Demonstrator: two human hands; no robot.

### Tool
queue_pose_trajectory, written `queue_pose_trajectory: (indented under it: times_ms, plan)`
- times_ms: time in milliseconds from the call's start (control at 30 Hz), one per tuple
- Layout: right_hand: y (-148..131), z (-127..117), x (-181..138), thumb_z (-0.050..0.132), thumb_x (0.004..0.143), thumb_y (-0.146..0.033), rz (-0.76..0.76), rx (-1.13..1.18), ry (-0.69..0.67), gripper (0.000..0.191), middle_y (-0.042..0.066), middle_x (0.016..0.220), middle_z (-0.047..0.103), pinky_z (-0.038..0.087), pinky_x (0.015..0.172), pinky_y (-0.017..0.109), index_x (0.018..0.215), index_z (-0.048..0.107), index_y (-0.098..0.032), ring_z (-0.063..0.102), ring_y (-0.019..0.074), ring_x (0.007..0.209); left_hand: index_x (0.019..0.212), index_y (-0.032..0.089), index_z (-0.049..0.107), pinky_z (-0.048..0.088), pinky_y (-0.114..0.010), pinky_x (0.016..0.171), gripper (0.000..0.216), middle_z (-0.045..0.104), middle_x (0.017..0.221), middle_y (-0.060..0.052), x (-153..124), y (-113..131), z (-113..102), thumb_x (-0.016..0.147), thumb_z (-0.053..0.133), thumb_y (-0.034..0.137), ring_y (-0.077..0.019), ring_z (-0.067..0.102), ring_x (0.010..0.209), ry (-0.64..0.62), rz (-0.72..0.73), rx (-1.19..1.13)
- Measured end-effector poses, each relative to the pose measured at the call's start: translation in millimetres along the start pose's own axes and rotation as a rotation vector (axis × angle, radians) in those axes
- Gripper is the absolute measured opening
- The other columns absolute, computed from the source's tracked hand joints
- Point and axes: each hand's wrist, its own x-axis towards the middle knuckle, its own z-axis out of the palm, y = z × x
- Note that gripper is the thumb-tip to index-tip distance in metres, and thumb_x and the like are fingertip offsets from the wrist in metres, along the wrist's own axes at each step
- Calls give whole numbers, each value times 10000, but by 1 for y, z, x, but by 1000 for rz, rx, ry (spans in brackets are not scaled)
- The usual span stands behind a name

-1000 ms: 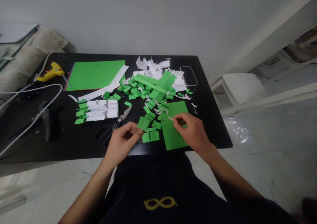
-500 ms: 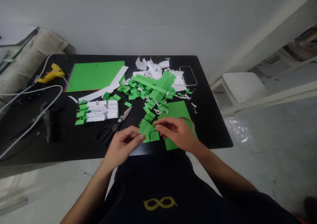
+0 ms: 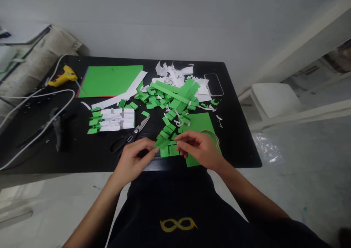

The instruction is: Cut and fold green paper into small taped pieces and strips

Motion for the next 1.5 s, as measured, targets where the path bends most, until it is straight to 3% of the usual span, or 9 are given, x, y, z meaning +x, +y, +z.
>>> queue_pose_trajectory:
  times_ms: [200, 400, 600, 667, 800, 867, 967, 1333, 1500]
  plan:
    - [22, 8, -7, 745, 957, -115, -284, -636, -57, 156, 86, 1106, 798, 633, 949, 449, 1086, 766, -199, 755, 257, 1044, 842, 213, 755, 485, -223, 604, 147, 726, 723, 11, -10, -10, -18, 933, 769, 328, -130, 623, 649, 238, -221, -105]
    - [38, 21, -14, 637, 1022, -102, -322, -825, -59, 184, 116, 1208, 754, 633, 1001, 490, 1128, 749, -201, 728, 281, 1135, 834, 210, 754, 519, -243, 655, 155, 734, 732, 0, -13, -13, -18, 896, 795, 346, -145, 637, 674, 358, -317, -195]
    - [35, 27, -15, 689, 997, -148, -238, -870, -7, 163, 116, 1122, 741, 644, 915, 488, 1145, 727, -203, 738, 296, 1028, 848, 201, 753, 568, -344, 947, 183, 784, 1174, -100, 3, -15, 2, 882, 783, 379, -249, 724, 1053, 134, -269, -307]
    - [32, 25, -8, 680, 1007, -169, -267, -842, 73, 121, 104, 1077, 731, 633, 916, 476, 1106, 728, -219, 726, 286, 1013, 851, 194, 741, 561, -347, 928, 196, 774, 1240, -121, 11, -16, 8, 888, 763, 384, -245, 717, 1021, 86, -286, -331]
    - [29, 15, 15, 656, 1012, -159, -387, -904, 165, 133, 138, 1179, 704, 589, 1022, 536, 1054, 766, -220, 668, 326, 1153, 823, 191, 705, 506, -283, 730, 211, 776, 1037, -58, 28, -16, 13, 884, 723, 392, -168, 615, 755, 16, -328, -312]
    - [30, 10, 25, 634, 1023, -160, -411, -949, 112, 161, 157, 1361, 665, 546, 1109, 575, 1074, 781, -205, 615, 350, 1289, 795, 198, 674, 474, -266, 694, 199, 707, 829, -6, 33, -17, 13, 884, 700, 374, -159, 574, 710, -9, -339, -308]
    - [34, 8, 33, 573, 1051, -135, -410, -946, 30, 228, 151, 1395, 685, 522, 1156, 576, 1139, 778, -182, 604, 333, 1330, 781, 206, 652, 444, -260, 654, 179, 571, 658, 37, 37, -19, 12, 886, 678, 348, -152, 530, 646, -28, -362, -297]
    - [38, 13, 36, 561, 1062, -134, -386, -928, 15, 198, 158, 1362, 727, 497, 1180, 567, 1181, 714, -173, 619, 323, 1349, 833, 201, 668, 471, -274, 649, 232, 702, 775, -6, 25, -28, 6, 926, 686, 413, -149, 594, 622, -67, -436, -291]
    - [37, 21, 42, 631, 1037, -170, -314, -861, 84, 121, 134, 1143, 763, 581, 1001, 497, 1150, 646, -212, 709, 314, 1156, 834, 198, 664, 468, -267, 638, 252, 731, 784, -16, 14, -25, 3, 933, 683, 429, -144, 605, 613, -91, -441, -267]
